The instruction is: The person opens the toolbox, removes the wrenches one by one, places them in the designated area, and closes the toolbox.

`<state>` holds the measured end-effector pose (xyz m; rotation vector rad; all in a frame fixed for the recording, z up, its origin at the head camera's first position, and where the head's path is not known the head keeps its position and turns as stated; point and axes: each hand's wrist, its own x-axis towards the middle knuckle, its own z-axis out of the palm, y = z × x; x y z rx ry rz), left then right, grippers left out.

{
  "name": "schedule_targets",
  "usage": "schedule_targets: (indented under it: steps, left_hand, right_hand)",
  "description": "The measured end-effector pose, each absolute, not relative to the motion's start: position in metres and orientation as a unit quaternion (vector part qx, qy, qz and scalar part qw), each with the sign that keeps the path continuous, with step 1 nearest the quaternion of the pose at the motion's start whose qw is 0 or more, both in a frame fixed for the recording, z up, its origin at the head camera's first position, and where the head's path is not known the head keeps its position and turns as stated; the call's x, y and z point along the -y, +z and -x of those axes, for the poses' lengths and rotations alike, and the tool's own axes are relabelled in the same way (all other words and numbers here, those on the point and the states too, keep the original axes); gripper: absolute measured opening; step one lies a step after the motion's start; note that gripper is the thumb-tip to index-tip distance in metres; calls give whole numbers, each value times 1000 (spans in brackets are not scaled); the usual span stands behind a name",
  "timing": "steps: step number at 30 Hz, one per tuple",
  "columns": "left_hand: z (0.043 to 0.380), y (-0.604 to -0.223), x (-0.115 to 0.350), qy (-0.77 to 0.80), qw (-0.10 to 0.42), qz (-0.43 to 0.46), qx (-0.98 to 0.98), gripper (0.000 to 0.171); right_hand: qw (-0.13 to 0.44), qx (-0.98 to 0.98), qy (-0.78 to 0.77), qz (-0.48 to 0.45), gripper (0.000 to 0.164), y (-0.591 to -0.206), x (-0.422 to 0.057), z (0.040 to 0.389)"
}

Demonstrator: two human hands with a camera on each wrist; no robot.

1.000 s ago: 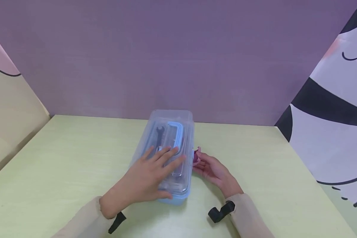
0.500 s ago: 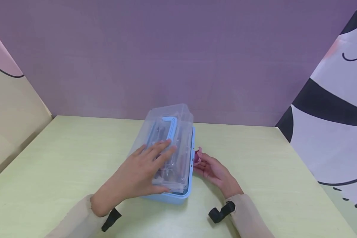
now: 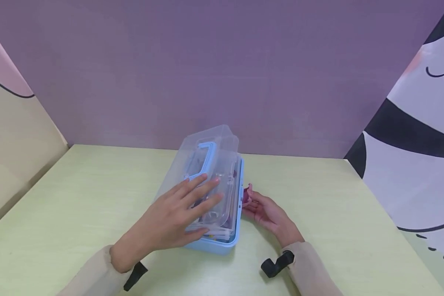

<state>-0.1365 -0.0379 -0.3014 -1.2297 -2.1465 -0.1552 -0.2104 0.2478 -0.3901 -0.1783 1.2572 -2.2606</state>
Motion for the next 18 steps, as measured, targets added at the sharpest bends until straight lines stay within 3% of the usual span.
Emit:
schedule_targets:
  steps: [18]
  left_hand:
    - [141, -303, 42, -117, 420, 436, 787, 61]
  right_hand:
    - [252, -504, -825, 37, 23, -389, -245, 209]
